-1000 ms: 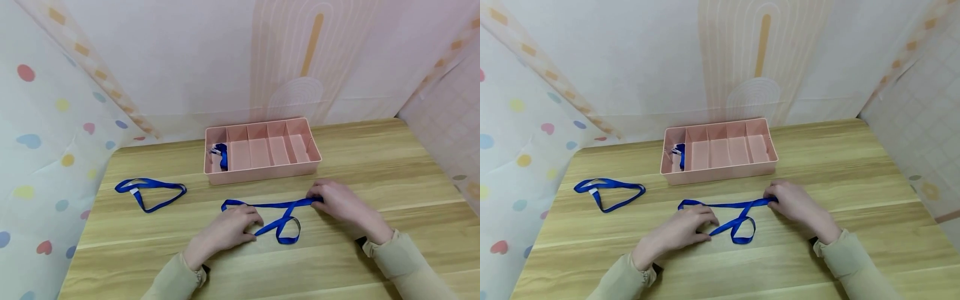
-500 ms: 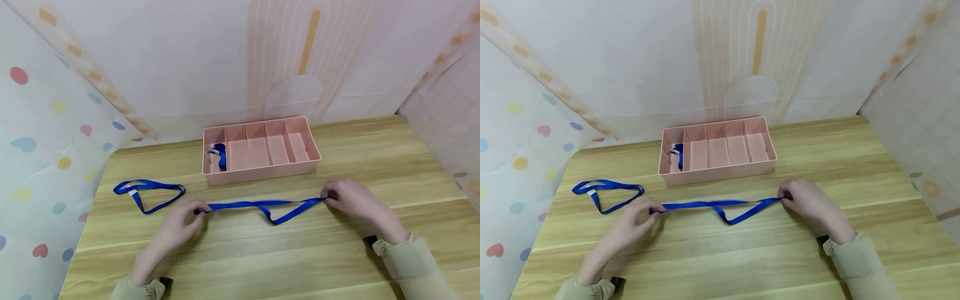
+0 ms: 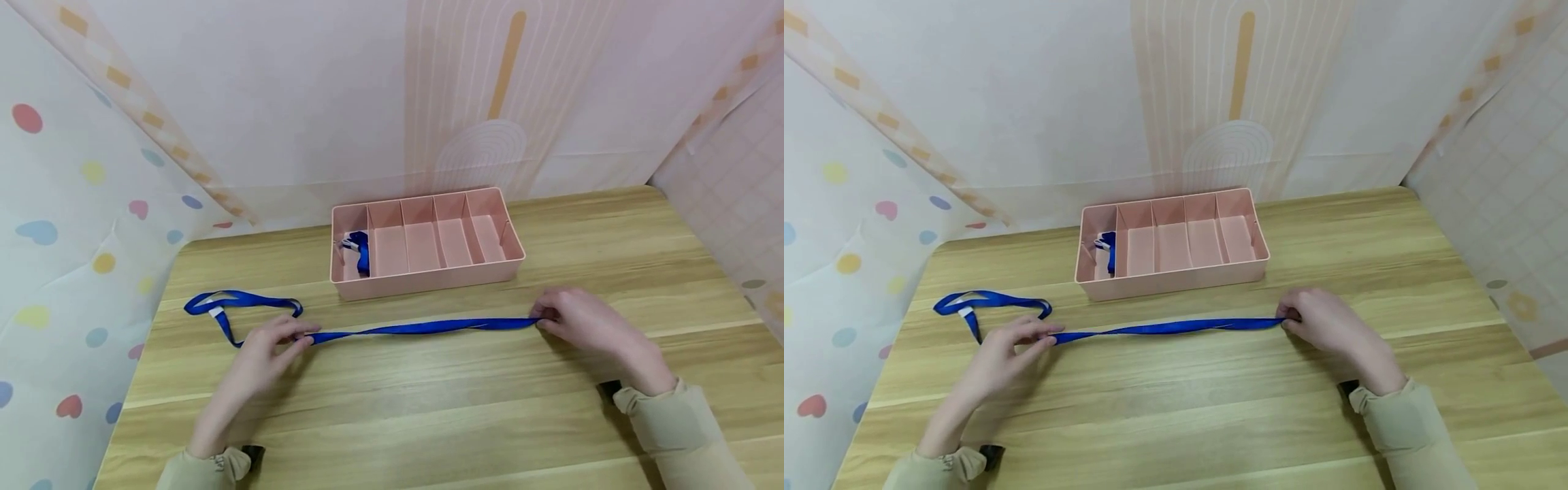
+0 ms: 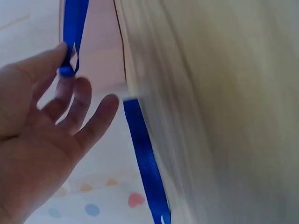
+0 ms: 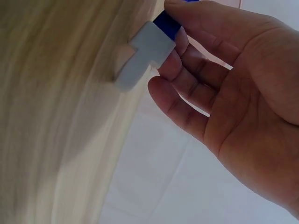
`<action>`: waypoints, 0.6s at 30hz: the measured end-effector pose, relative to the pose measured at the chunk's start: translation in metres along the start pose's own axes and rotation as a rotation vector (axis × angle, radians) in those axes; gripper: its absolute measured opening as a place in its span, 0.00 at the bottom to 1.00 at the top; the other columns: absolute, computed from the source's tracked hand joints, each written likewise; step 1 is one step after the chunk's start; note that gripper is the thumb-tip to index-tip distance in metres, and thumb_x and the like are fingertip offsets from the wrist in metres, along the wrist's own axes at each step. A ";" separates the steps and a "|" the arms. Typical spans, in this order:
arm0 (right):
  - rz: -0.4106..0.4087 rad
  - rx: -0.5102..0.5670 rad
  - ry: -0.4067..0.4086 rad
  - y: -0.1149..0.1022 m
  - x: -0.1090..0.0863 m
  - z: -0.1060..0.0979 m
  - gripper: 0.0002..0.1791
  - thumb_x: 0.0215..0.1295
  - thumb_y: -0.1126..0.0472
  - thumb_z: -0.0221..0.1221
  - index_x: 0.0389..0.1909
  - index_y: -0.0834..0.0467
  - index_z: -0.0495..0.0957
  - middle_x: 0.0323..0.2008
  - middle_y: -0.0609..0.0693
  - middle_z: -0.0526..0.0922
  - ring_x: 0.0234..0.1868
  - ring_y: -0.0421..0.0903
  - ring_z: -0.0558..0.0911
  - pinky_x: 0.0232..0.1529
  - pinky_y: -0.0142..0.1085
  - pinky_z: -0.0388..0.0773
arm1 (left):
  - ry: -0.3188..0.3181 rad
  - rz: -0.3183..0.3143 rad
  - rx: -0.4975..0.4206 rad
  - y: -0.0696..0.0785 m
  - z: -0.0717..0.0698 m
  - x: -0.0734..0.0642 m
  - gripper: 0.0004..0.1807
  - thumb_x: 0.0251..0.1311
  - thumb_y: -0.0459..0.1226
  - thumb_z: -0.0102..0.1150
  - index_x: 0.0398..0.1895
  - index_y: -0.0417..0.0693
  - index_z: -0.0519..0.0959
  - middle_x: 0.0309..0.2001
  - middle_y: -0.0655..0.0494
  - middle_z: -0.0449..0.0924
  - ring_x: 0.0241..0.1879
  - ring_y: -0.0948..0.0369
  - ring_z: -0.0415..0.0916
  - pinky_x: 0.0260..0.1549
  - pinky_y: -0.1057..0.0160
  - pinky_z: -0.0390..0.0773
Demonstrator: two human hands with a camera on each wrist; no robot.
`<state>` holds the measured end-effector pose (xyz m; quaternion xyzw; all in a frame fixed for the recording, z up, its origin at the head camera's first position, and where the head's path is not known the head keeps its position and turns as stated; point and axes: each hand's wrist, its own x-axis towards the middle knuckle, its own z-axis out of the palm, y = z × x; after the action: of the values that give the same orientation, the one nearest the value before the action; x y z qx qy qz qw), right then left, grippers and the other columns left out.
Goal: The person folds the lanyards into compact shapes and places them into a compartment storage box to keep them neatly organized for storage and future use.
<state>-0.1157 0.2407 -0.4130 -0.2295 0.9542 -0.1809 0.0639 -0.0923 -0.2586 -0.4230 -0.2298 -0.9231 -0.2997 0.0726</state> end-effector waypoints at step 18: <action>-0.017 -0.055 -0.022 -0.007 0.002 -0.003 0.10 0.60 0.64 0.73 0.42 0.57 0.88 0.39 0.49 0.87 0.38 0.45 0.85 0.44 0.49 0.85 | -0.170 -0.179 0.174 0.021 0.000 0.008 0.10 0.65 0.35 0.71 0.48 0.49 0.88 0.55 0.47 0.84 0.55 0.46 0.83 0.54 0.42 0.83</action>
<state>-0.1152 0.2352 -0.4074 -0.2414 0.9561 -0.1525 0.0663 -0.0890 -0.2405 -0.4098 -0.1639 -0.9652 -0.2032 -0.0130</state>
